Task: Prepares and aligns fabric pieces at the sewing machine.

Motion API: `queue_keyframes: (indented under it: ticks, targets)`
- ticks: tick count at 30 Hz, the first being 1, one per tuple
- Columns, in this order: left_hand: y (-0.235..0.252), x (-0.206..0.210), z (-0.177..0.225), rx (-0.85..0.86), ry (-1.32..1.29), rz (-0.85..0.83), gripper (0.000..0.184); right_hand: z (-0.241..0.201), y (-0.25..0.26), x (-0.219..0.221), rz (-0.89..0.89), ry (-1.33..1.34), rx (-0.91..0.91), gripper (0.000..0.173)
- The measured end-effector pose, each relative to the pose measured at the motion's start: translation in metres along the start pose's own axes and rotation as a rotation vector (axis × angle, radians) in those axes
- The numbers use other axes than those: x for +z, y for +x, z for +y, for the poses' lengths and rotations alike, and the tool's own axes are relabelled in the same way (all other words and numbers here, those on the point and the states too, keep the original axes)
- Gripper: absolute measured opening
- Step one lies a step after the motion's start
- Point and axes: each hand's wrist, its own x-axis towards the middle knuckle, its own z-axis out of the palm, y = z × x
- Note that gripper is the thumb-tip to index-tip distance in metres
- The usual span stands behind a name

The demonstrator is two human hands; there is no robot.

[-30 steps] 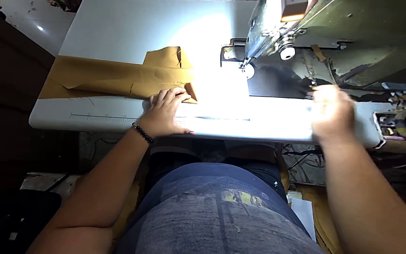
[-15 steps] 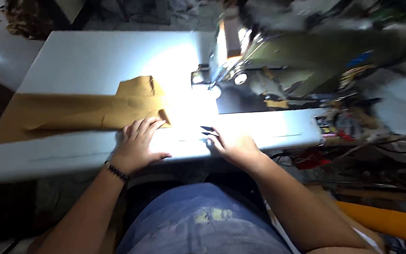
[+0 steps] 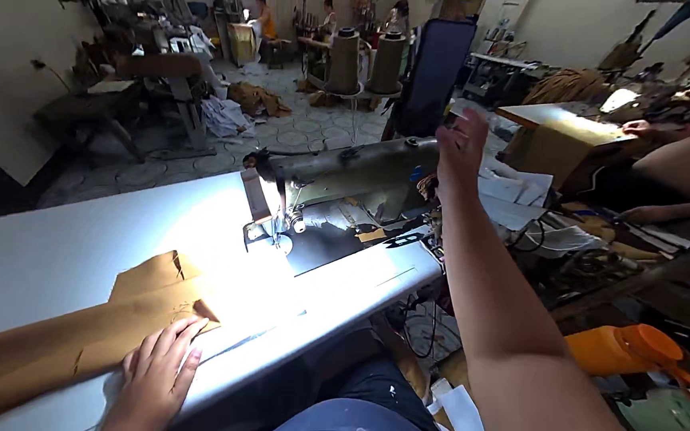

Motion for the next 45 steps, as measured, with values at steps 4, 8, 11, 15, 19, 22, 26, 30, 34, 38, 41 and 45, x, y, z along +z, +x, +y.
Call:
queue_keyframes:
  ticks: [4, 8, 11, 15, 19, 22, 26, 30, 34, 38, 41, 45]
  targets:
    - [0.001, 0.0, 0.0, 0.036, 0.013, 0.016, 0.051, 0.007, 0.045, 0.013, -0.087, 0.278, 0.115, 0.081]
    - [0.0, 0.004, -0.004, 0.039, 0.022, 0.034, 0.05, 0.004, 0.049, 0.018, -0.131, 0.277, 0.161, 0.075]
    - [0.0, 0.004, -0.002, 0.018, 0.027, 0.019, 0.05, 0.003, 0.049, 0.019, -0.108, 0.246, 0.147, 0.072]
    - [-0.002, 0.001, 0.002, -0.001, 0.037, 0.009, 0.049, 0.006, 0.054, 0.019, -0.114, 0.219, 0.156, 0.073]
    - [-0.002, 0.004, 0.0, 0.027, 0.04, 0.036, 0.048, 0.01, 0.051, 0.02, -0.052, 0.173, 0.109, 0.075]
    - [-0.003, 0.004, -0.001, 0.031, 0.033, 0.03, 0.048, 0.017, 0.015, 0.016, 0.122, 0.073, -0.038, 0.066]
    - [-0.003, 0.005, -0.003, 0.023, 0.053, 0.027, 0.048, 0.063, -0.088, 0.013, 0.074, -0.158, 0.054, 0.039]
    - [-0.002, 0.005, -0.004, 0.023, 0.036, 0.023, 0.048, 0.117, -0.149, 0.005, -0.194, -0.453, 0.168, 0.024]
    - [0.0, 0.004, -0.005, -0.012, 0.038, -0.022, 0.053, 0.111, -0.146, 0.007, -0.398, -0.566, 0.361, 0.027]
    - [0.002, 0.004, -0.006, -0.03, 0.006, -0.041, 0.058, 0.104, -0.143, 0.011, -0.475, -0.669, 0.363, 0.027]
    - [0.001, 0.003, -0.006, -0.036, 0.012, -0.038, 0.054, 0.103, -0.145, 0.013, -0.495, -0.723, 0.358, 0.027]
    - [-0.001, 0.003, -0.005, 0.023, 0.007, 0.009, 0.041, 0.104, -0.146, 0.015, -0.503, -0.753, 0.356, 0.026]
